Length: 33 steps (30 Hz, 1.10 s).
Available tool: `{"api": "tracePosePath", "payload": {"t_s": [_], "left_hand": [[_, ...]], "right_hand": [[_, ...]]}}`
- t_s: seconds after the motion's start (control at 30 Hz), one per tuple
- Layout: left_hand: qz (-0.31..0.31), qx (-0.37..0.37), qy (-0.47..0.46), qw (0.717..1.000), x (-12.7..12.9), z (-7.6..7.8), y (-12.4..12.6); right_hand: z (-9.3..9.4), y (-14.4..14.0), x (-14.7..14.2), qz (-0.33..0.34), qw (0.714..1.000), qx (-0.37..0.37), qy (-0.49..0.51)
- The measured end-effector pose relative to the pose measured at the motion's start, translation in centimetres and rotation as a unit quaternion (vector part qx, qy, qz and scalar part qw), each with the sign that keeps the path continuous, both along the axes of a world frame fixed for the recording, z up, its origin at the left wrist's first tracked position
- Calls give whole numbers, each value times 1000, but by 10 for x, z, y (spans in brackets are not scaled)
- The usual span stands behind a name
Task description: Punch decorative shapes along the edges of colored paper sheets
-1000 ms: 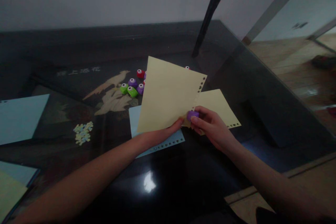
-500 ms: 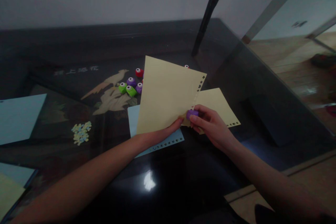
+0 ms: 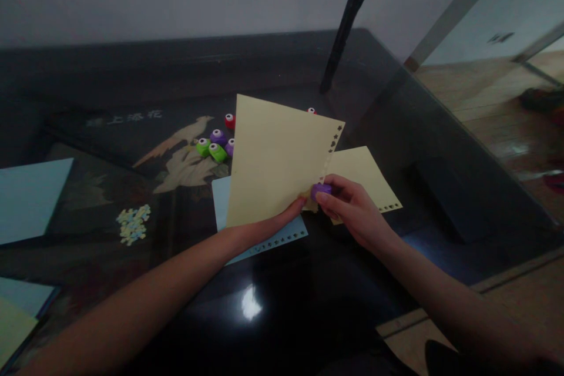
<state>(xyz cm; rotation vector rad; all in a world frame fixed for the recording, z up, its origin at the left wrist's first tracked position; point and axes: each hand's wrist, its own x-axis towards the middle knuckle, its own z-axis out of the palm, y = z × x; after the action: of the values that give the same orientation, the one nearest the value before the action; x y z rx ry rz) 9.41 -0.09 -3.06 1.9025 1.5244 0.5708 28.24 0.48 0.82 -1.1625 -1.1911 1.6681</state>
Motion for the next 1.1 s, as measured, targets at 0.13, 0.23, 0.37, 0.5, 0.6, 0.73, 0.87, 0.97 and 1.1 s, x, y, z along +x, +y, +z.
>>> {"api": "tracePosePath", "payload": {"t_s": [0.13,0.23,0.37,0.5,0.6,0.73,0.87,0.97,1.1], "left_hand": [[46,15,21,999,3,-1,-1],[48,5,30,998,4,-2,-1],[40,-16,19,999,3,-3,-2],[19,-34,8,999,1,-4,-2],[12,-22,0,1000,0,-4,-3],[27,-47,10,998,2,-3,-3],[14,-58,2,998,5,-2,-3],[21,-26,-3,999,5,-6,-4],[35,-14,3,999,3,-9,-4]], "right_hand": [[0,0,0,-1,1000,7,5],[-1,0,-1,-3,1000,6,0],[-2,1,-1,-2,1000,6,-9],[-5,2,1,6,1000,17,-12],[-6,2,1,7,1000,15,-22],[-5,1,2,6,1000,3,-15],[-5,2,3,8,1000,1,-4],[-4,2,3,9,1000,7,-4],[-4,2,2,6,1000,7,-8]]}}
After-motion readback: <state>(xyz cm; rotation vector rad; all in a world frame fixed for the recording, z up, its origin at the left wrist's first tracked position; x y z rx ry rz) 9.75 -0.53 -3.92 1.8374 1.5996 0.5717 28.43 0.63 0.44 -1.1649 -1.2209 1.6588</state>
